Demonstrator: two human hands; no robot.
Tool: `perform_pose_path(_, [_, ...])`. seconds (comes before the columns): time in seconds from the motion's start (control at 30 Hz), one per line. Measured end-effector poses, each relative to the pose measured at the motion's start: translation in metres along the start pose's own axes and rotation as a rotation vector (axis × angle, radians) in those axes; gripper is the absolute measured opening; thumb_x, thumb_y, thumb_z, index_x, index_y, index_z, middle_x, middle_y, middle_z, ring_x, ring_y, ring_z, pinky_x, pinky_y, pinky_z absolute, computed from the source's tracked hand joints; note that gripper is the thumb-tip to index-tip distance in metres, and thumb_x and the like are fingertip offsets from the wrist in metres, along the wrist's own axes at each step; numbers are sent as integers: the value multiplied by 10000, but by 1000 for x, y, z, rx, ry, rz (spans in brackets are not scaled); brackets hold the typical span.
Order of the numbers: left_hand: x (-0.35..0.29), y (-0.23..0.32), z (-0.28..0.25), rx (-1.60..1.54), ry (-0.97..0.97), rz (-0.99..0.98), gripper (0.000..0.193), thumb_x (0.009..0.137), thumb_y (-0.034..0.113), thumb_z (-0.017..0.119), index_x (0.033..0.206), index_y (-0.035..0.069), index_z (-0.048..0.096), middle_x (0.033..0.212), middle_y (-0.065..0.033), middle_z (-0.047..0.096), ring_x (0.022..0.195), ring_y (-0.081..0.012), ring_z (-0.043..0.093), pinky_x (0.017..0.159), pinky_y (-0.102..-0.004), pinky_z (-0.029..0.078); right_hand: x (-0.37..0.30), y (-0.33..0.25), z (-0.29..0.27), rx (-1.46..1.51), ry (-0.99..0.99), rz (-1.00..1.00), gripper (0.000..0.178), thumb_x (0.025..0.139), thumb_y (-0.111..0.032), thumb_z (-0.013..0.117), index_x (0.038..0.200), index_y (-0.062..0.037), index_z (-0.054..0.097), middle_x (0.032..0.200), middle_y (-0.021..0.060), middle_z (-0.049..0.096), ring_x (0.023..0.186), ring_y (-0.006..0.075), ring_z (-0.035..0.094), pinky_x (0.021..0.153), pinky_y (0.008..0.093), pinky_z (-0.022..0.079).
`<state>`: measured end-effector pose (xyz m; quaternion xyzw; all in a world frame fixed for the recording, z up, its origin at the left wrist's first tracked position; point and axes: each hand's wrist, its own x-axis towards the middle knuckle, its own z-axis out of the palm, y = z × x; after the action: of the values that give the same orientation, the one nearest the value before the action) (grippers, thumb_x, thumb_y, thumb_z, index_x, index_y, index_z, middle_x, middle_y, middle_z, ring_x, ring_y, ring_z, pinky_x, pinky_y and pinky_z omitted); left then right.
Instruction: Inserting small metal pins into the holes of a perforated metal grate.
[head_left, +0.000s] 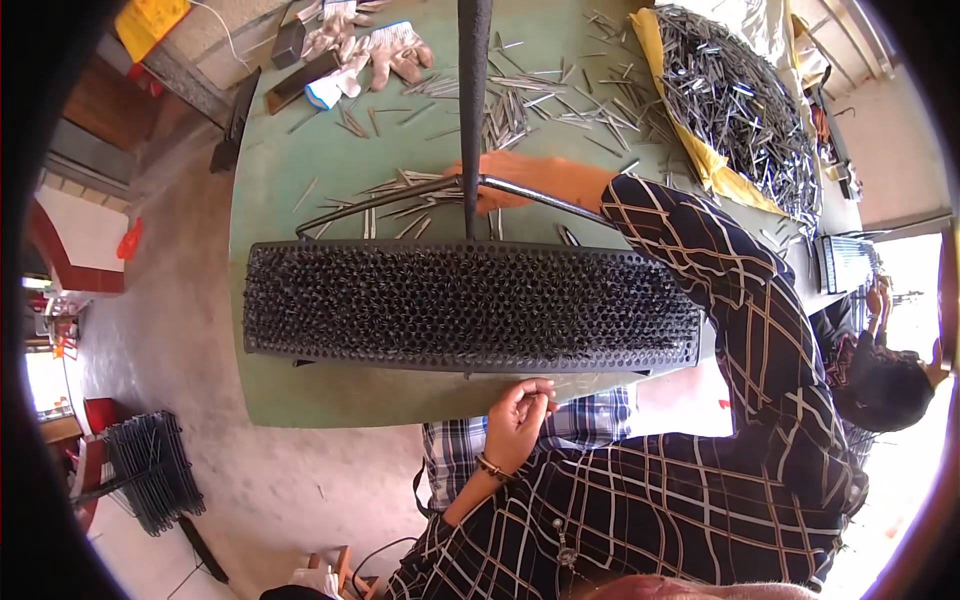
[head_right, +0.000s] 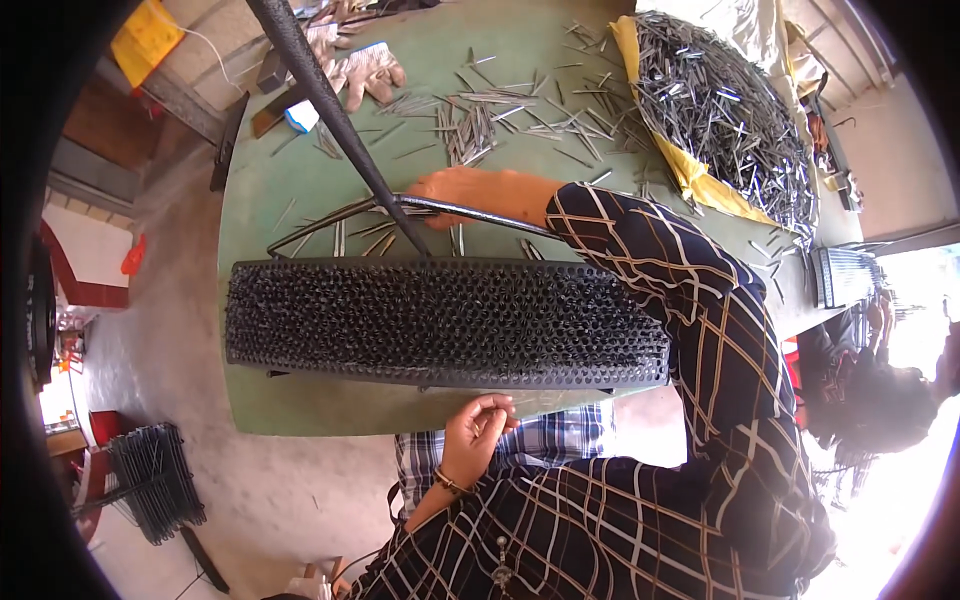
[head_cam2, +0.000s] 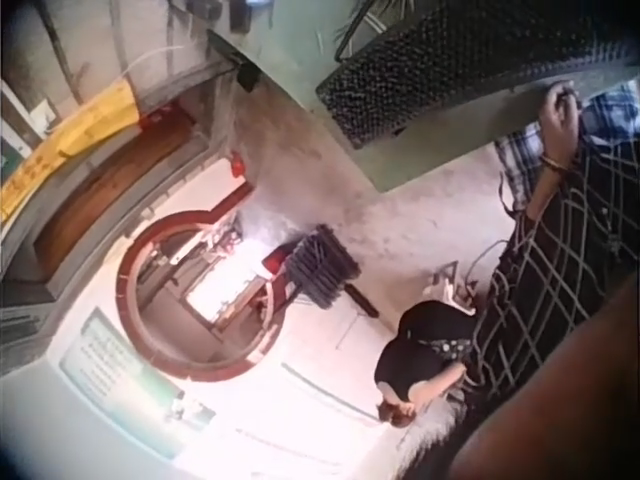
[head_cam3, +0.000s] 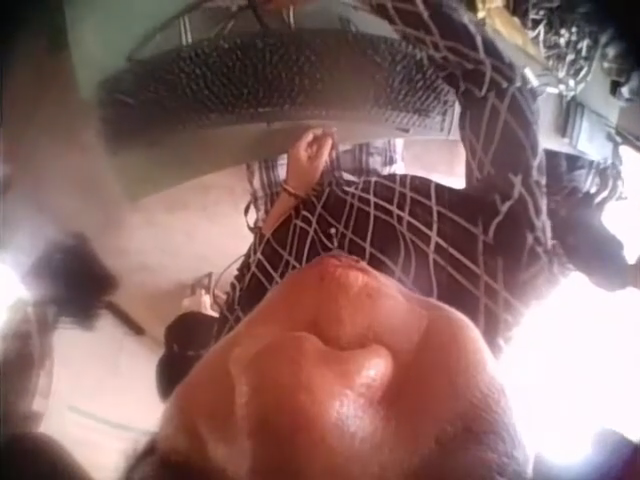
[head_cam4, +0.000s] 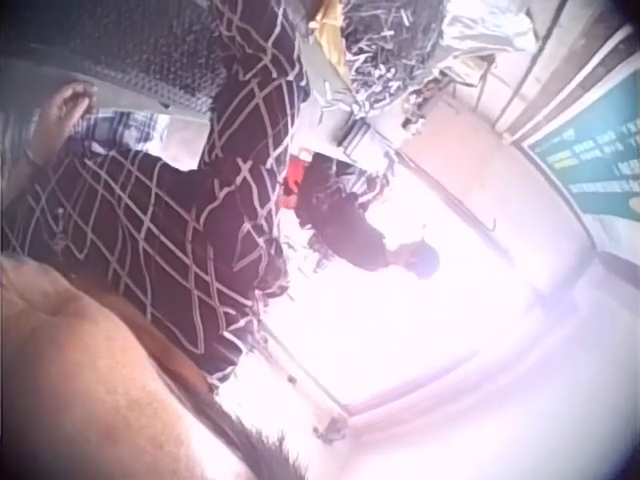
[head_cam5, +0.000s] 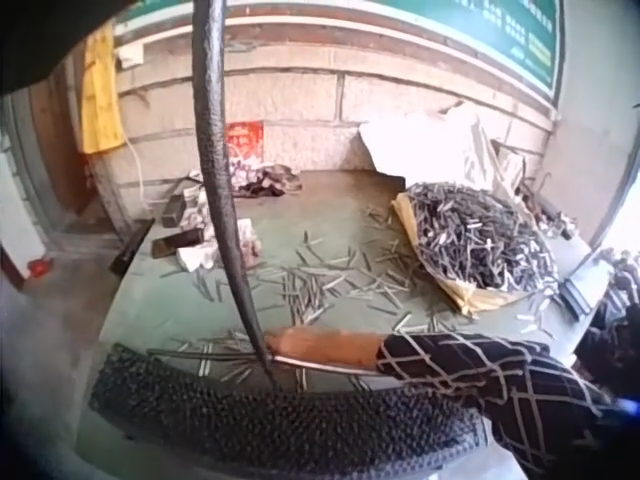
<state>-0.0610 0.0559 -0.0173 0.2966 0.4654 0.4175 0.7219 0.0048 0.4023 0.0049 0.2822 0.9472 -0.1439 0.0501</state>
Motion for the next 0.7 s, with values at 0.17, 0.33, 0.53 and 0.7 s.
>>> perform_pose_path(0.17, [-2, 0, 1, 3, 5, 5, 167, 885, 40, 475, 1025, -30, 534, 918, -78, 593, 791, -151, 614, 711, -249, 497, -17, -5, 8, 75, -103, 90, 487, 683, -324, 663, 1054, -39, 529, 1044, 175, 559, 978, 359, 551, 808, 409, 467])
perform_pose_path(0.33, [-6, 3, 3, -5, -2, 15, 176, 881, 28, 478, 1034, -40, 531, 921, -87, 593, 805, -150, 610, 715, -252, 499, -23, -15, 3, 17, -127, 133, 341, 703, -217, 617, 943, -16, 482, 854, 204, 591, 827, 386, 574, 740, 429, 471])
perform_pose_path(0.53, [-15, 4, 8, -16, -11, 49, 174, 874, 16, 484, 1031, -42, 535, 902, -88, 594, 787, -136, 594, 717, -253, 497, -34, -14, -2, -20, -79, 164, 320, 735, -221, 579, 942, -2, 474, 849, 212, 593, 823, 396, 572, 735, 436, 465])
perform_pose_path(0.7, [-25, 8, 14, -31, -22, 60, 169, 884, 15, 471, 1033, -37, 531, 891, -63, 586, 769, -100, 572, 700, -225, 478, -49, -8, -5, -55, -33, 199, 307, 762, -225, 547, 941, 11, 467, 844, 218, 594, 820, 404, 571, 731, 443, 460])
